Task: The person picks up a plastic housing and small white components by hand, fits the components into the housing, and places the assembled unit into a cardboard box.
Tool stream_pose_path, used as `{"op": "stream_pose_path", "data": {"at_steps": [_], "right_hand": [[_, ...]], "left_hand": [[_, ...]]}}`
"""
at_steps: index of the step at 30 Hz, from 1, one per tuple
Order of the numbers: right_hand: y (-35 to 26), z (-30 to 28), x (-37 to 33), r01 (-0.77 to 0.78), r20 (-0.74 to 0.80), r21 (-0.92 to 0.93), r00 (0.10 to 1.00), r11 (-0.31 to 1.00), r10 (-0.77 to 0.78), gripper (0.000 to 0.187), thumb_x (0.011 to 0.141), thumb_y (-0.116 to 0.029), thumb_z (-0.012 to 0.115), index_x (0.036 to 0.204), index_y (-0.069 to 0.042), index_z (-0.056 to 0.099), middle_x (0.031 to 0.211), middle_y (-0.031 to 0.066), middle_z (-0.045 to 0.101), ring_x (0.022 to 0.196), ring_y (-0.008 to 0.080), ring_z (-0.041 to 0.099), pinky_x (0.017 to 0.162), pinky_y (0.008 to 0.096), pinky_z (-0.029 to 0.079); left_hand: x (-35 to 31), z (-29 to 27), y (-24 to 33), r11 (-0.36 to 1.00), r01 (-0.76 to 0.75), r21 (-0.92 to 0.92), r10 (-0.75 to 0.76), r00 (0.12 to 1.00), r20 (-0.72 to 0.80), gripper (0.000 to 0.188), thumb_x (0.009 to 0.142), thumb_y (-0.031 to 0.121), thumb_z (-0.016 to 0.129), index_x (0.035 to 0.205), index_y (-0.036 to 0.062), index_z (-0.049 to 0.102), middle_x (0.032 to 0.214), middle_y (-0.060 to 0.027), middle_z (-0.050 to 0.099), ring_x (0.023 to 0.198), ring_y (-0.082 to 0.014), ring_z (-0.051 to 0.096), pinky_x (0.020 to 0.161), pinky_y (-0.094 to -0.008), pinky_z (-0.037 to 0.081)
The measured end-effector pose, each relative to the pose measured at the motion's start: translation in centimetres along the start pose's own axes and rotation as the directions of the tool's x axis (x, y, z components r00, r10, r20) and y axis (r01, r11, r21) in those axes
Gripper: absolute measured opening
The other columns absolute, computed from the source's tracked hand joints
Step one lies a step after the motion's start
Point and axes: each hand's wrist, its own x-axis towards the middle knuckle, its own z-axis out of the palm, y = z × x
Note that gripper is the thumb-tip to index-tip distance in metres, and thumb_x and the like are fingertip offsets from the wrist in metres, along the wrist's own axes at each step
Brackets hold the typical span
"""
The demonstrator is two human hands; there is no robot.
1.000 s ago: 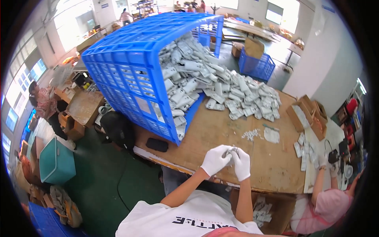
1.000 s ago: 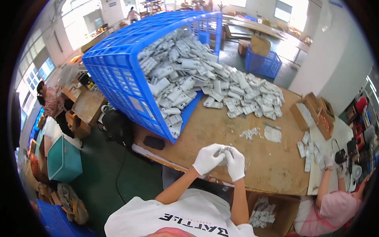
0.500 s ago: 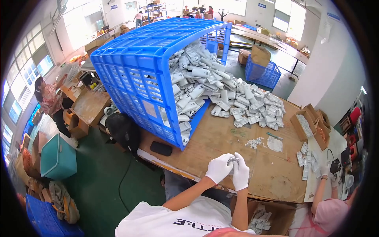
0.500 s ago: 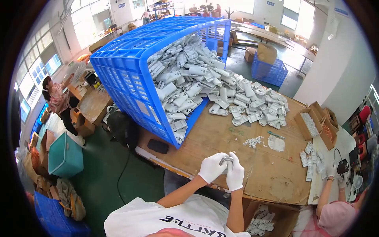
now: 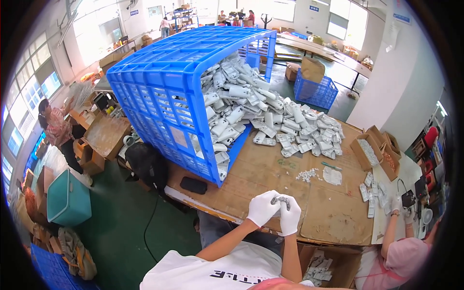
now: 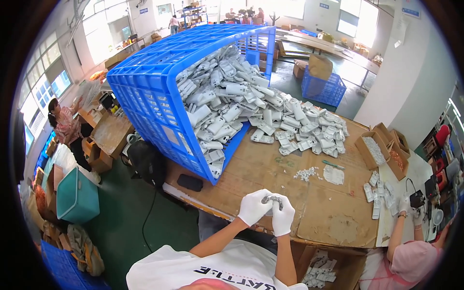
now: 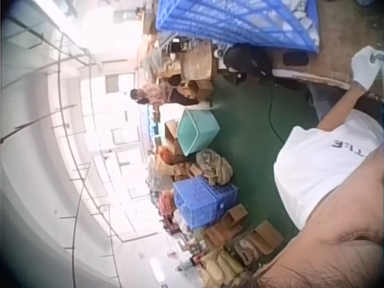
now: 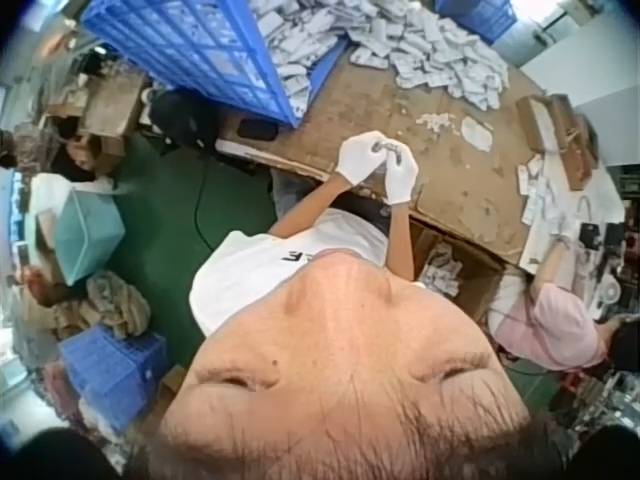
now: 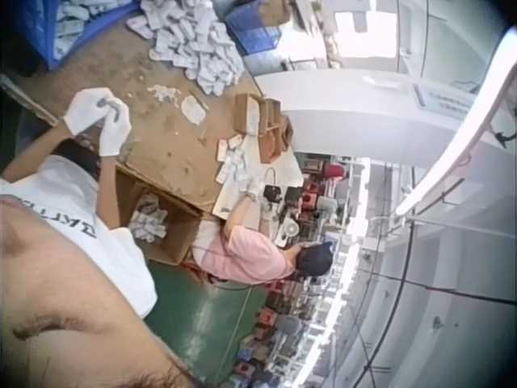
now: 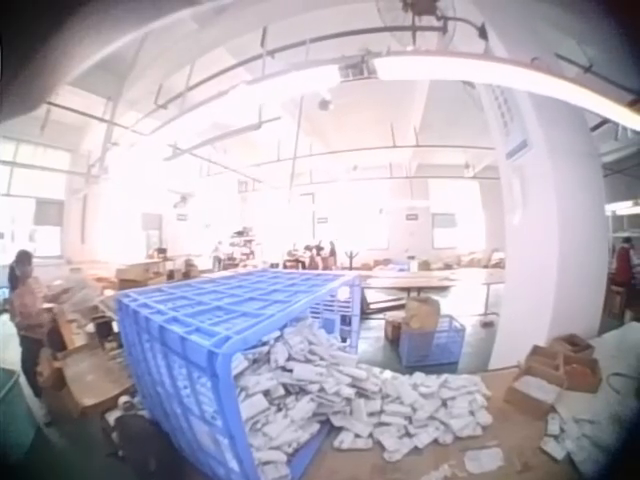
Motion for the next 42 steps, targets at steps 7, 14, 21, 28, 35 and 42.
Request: {"op": "stream_pose_path", "data": {"at_steps": [7, 14, 21, 28, 35, 42], "right_hand": [[-0.1, -0.5, 0.2, 0.001, 0.016, -0.079, 1.000, 0.997, 0.000, 0.015, 0.089, 0.004, 0.054, 0.096, 0.003, 0.067, 0.083, 0.0058, 0.069, 0.077, 0.0100, 0.062, 0.073, 0.0260, 0.050], [0.9, -0.7, 0.7, -0.032, -0.097, 0.143, 0.994, 0.989, 0.046, 0.017, 0.087, 0.002, 0.055, 0.099, 0.003, 0.067, 0.085, 0.0065, 0.070, 0.078, 0.0131, 0.065, 0.072, 0.0282, 0.051], [0.3, -0.9, 0.8, -0.103, -0.013, 0.152, 0.994, 0.983, 0.106, 0.012, 0.089, -0.001, 0.059, 0.097, 0.002, 0.068, 0.085, 0.0044, 0.069, 0.079, 0.0091, 0.062, 0.072, 0.0261, 0.050], [0.6, -0.3, 1.3, -0.101, 0.024, 0.095, 0.995, 0.990, 0.099, 0.011, 0.089, -0.001, 0.058, 0.095, 0.003, 0.067, 0.083, 0.0029, 0.067, 0.077, 0.0083, 0.060, 0.071, 0.0251, 0.049], [1.0, 0.1, 1.2, -0.068, 0.003, 0.086, 0.998, 0.994, 0.068, 0.012, 0.086, -0.001, 0.058, 0.093, 0.002, 0.067, 0.078, 0.0033, 0.066, 0.072, 0.0080, 0.058, 0.066, 0.0254, 0.048], [0.9, -0.3, 1.2, -0.076, 0.065, 0.071, 0.995, 0.995, 0.071, 0.018, 0.086, 0.002, 0.053, 0.097, 0.003, 0.067, 0.083, 0.0042, 0.067, 0.075, 0.0091, 0.060, 0.070, 0.0257, 0.049]], "left_hand": [[-0.1, 0.1, 0.3, 0.999, -0.051, -0.009, 0.051, 0.998, 0.044, 0.016, 0.085, 0.015, 0.067, 0.100, 0.0112, 0.070, 0.091, -0.0110, 0.070, 0.084, -0.0314, 0.068, 0.071, -0.0384, 0.054], [-0.2, 1.4, 0.0, 0.997, -0.063, -0.033, 0.064, 0.998, 0.022, 0.028, 0.084, 0.014, 0.067, 0.112, 0.0097, 0.067, 0.105, -0.0110, 0.069, 0.094, -0.0310, 0.068, 0.080, -0.0383, 0.054], [-0.7, 1.7, 0.1, 0.999, -0.035, -0.003, 0.035, 0.999, 0.027, 0.028, 0.083, 0.015, 0.065, 0.111, 0.0117, 0.067, 0.103, -0.0102, 0.068, 0.092, -0.0332, 0.067, 0.079, -0.0415, 0.055], [-0.7, 1.4, 0.2, 1.000, -0.015, 0.027, 0.015, 1.000, -0.026, 0.027, 0.082, 0.014, 0.066, 0.109, 0.0121, 0.067, 0.102, -0.0098, 0.068, 0.091, -0.0333, 0.067, 0.077, -0.0419, 0.055], [-1.0, 1.5, -0.1, 0.998, -0.050, 0.049, 0.053, 0.997, -0.058, 0.028, 0.079, 0.012, 0.068, 0.107, 0.0108, 0.067, 0.096, -0.0091, 0.066, 0.087, -0.0309, 0.067, 0.075, -0.0389, 0.054], [-0.9, 1.5, -0.4, 0.999, -0.015, 0.038, 0.016, 1.000, -0.008, 0.028, 0.081, 0.012, 0.066, 0.109, 0.0116, 0.066, 0.100, -0.0092, 0.067, 0.090, -0.0324, 0.067, 0.077, -0.0418, 0.054]]}}
